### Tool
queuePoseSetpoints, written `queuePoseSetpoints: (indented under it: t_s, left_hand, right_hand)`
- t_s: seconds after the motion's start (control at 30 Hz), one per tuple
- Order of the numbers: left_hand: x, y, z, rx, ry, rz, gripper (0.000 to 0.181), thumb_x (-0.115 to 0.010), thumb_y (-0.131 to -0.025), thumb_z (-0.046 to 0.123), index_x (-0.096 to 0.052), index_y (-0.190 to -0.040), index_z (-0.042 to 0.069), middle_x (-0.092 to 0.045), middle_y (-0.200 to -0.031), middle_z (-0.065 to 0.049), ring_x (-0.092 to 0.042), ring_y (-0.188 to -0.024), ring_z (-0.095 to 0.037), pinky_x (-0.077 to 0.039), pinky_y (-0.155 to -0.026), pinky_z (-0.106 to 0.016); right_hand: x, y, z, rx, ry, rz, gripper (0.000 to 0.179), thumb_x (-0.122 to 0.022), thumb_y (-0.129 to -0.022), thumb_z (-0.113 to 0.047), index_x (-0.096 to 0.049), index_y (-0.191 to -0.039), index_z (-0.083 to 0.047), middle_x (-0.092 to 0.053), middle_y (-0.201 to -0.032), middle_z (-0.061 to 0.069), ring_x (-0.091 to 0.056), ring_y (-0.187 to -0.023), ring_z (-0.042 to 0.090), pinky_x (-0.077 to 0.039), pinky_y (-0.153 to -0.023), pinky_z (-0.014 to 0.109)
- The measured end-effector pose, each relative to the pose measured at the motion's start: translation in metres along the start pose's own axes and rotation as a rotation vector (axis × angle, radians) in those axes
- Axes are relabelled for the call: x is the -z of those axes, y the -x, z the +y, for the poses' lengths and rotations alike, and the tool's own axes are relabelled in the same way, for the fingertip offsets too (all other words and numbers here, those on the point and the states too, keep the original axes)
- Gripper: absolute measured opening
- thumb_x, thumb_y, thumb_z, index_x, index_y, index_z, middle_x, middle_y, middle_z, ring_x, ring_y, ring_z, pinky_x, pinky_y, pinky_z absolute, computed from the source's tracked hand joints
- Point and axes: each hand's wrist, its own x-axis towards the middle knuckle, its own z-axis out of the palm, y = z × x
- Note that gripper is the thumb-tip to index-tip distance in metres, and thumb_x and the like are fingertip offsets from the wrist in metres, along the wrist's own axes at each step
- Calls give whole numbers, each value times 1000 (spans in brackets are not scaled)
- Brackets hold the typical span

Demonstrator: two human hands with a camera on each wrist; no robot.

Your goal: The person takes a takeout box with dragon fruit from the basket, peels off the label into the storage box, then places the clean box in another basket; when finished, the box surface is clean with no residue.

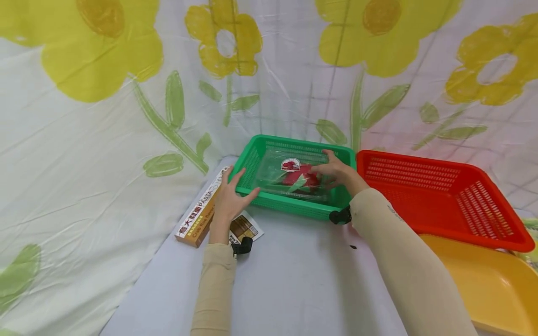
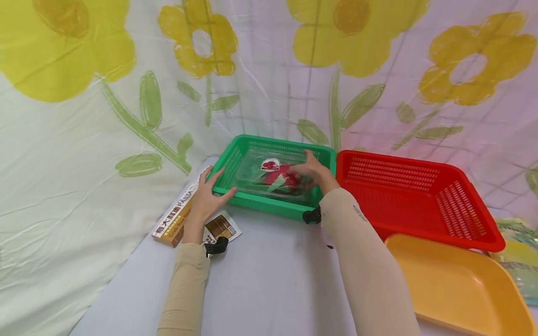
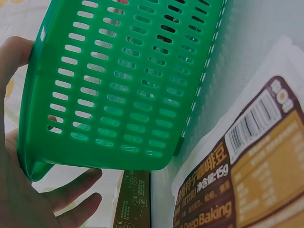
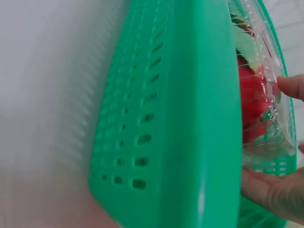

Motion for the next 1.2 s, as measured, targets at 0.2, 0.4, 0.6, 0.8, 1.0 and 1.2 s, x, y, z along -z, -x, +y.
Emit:
queuePoseSetpoints:
  t_s: [0.2,0.4,0.6,0.8,1.0,1.2]
  left_hand:
    - [1,0,2,3,11,-2,80,-65,-86,59,-39,-152,24,-13,-163,-2,-33,-141,-38,-41,-101,-59]
    - [1,-1,2,-4,14,-1,83,-66,-85,59,-37,-154,23,-13,-163,-2,-33,-140,-38,-41,-101,-59]
    - [1,-1,2,-4,8,2,84,-67,-85,58,-35,-154,22,-14,-163,-3,-32,-141,-37,-39,-104,-59]
    - [2,-1,2,0,9,-8,84,-66,-85,58,-34,-155,21,-14,-163,-4,-31,-142,-36,-38,-105,-58]
    - [3,-1,1,-2,15,-5,86,-66,-84,58,-34,-155,21,-15,-163,-5,-31,-142,-36,-38,-105,-58]
    - [3,-3,0,9,25,-16,87,-66,-84,61,-34,-155,24,-14,-163,-5,-31,-142,-36,-38,-105,-60]
  right_hand:
    - [-3,0,0,-80,-63,35,113,-68,-91,-37,24,-152,-13,-33,-147,24,-49,-125,45,-52,-94,47]
    - [-1,-2,4,-111,-22,-46,86,-65,-93,-43,-21,-150,5,-17,-156,22,-46,-125,48,-51,-96,48]
    - [-2,-6,6,-142,-12,-52,88,-64,-92,-47,-22,-152,3,-18,-156,22,-43,-127,48,-51,-95,49]
    - [-10,-12,4,-142,-135,-44,96,-68,-90,-45,-11,-153,2,-18,-155,22,-38,-131,51,-45,-101,55]
    - [-21,-16,-5,-89,-219,-3,92,-70,-88,-43,-18,-149,2,-27,-148,22,-44,-120,39,-47,-98,56]
    - [-26,-17,-10,-81,-223,-9,97,-69,-89,-44,-12,-154,-1,-23,-150,23,-45,-118,37,-44,-102,54]
